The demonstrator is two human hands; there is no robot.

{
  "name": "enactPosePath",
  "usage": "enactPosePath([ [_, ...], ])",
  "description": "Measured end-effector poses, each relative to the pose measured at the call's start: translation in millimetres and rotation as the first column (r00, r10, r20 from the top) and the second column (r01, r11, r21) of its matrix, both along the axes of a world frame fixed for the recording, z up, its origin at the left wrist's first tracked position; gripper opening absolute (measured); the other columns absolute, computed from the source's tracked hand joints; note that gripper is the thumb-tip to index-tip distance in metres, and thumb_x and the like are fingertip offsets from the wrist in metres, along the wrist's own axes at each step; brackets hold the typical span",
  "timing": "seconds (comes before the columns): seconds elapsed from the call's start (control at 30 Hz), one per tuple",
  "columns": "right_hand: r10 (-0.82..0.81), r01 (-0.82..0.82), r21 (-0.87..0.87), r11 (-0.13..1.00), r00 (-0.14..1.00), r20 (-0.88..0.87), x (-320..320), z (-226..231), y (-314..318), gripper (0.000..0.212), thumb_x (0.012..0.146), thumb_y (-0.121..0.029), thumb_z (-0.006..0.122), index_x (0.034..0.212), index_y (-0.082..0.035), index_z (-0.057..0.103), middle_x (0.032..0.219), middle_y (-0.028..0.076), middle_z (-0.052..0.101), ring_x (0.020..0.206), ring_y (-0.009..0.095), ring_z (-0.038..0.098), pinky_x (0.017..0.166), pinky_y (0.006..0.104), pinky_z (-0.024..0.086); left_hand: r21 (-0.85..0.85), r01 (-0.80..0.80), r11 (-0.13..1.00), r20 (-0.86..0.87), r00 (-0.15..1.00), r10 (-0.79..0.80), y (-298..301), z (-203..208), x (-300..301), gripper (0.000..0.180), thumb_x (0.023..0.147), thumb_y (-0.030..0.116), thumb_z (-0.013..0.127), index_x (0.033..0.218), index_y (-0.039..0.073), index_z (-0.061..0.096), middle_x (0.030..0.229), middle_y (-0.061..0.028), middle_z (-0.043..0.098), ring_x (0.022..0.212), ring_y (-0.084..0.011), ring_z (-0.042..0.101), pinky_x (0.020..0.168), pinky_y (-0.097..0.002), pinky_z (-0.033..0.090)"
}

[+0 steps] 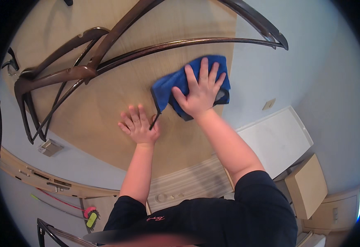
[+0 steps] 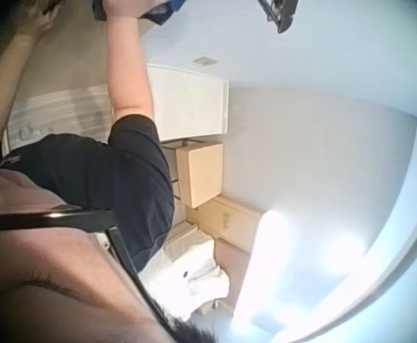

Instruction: Cleaning various furniture surfaces including a nightstand, a white countertop, and a wooden panel using a blue cleaning cloth.

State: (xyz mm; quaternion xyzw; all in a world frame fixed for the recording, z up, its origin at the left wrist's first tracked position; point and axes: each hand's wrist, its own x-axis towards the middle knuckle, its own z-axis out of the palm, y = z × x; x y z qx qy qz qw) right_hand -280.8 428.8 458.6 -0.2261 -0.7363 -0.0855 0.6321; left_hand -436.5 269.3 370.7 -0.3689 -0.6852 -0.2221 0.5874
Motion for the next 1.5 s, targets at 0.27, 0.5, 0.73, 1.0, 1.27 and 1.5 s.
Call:
enactPosePath([
  [0.27, 0.006, -0.008, 0.055, 0.998, 0.999, 0.043, 9.3, -114.6, 4.9, 0.078, 0.084, -0.06, 0.071, 0.153, -0.026, 0.054, 0.169, 0.023, 0.027, 0.156, 0.051, 0.015, 0.122, 0.0689, -0.001, -0.007, 0.016, 1.0, 0.012, 1.0, -0.016, 8.8, -1.1, 7.2, 0.073, 0.102, 0.053, 0.041, 0.167, 0.022, 0.028, 0.176, -0.0055, 0.017, 0.161, -0.0407, 0.012, 0.128, -0.06, 0.0],
  [0.5, 0.036, -0.036, -0.017, 0.999, 0.999, -0.026, 2.5, -14.3, 1.5, 0.067, 0.088, -0.062, 0.067, 0.14, -0.02, 0.066, 0.163, 0.026, 0.038, 0.153, 0.052, 0.022, 0.12, 0.0714, 0.002, 0.003, -0.005, 1.0, -0.026, 1.0, 0.005, 3.6, 0.4, 0.8, 0.073, 0.104, 0.054, 0.037, 0.167, 0.019, 0.026, 0.175, -0.0079, 0.017, 0.161, -0.0413, 0.012, 0.128, -0.0601, 0.001],
  [0.73, 0.027, -0.027, 0.005, 1.0, 1.0, 0.007, 6.6, -115.9, -0.3, 0.075, 0.09, -0.061, 0.064, 0.156, -0.028, 0.05, 0.169, 0.024, 0.028, 0.157, 0.05, 0.013, 0.122, 0.0685, -0.003, -0.011, -0.01, 1.0, -0.013, 1.0, 0.01, 7.4, 2.4, 6.9, 0.072, 0.104, 0.052, 0.036, 0.167, 0.018, 0.026, 0.175, -0.0093, 0.017, 0.16, -0.0425, 0.012, 0.128, -0.0599, 0.002],
  [1.0, 0.036, -0.037, -0.035, 0.999, 0.999, -0.015, 7.7, -30.4, 5.1, 0.064, 0.089, -0.062, 0.066, 0.141, -0.024, 0.065, 0.161, 0.023, 0.041, 0.15, 0.052, 0.028, 0.119, 0.07, 0.009, -0.015, -0.015, 1.0, -0.035, 0.999, 0.015, -0.3, 3.5, 0.4, 0.073, 0.106, 0.051, 0.035, 0.168, 0.016, 0.024, 0.175, -0.0101, 0.016, 0.16, -0.0423, 0.012, 0.128, -0.0598, 0.001],
  [1.27, -0.014, 0.009, 0.059, 0.998, 0.997, 0.079, 19.9, -161.5, 14.6, 0.077, 0.092, -0.062, 0.059, 0.159, -0.025, 0.046, 0.171, 0.024, 0.023, 0.157, 0.05, 0.013, 0.123, 0.0679, -0.001, 0.002, 0.022, 1.0, -0.042, 0.999, -0.022, 10.2, 9.4, 9.5, 0.073, 0.105, 0.051, 0.035, 0.168, 0.014, 0.023, 0.175, -0.0111, 0.016, 0.16, -0.0434, 0.01, 0.128, -0.0591, 0.0],
  [1.5, 0.052, -0.053, -0.112, 0.992, 0.999, -0.015, 23.8, -43.5, 8.3, 0.065, 0.087, -0.057, 0.071, 0.14, -0.021, 0.065, 0.162, 0.022, 0.039, 0.15, 0.052, 0.028, 0.117, 0.0725, 0.012, -0.033, -0.04, 0.999, -0.03, 0.999, 0.039, -0.6, 4.0, 4.6, 0.075, 0.105, 0.052, 0.036, 0.168, 0.014, 0.021, 0.176, -0.0115, 0.014, 0.161, -0.0434, 0.009, 0.128, -0.0597, -0.001],
])
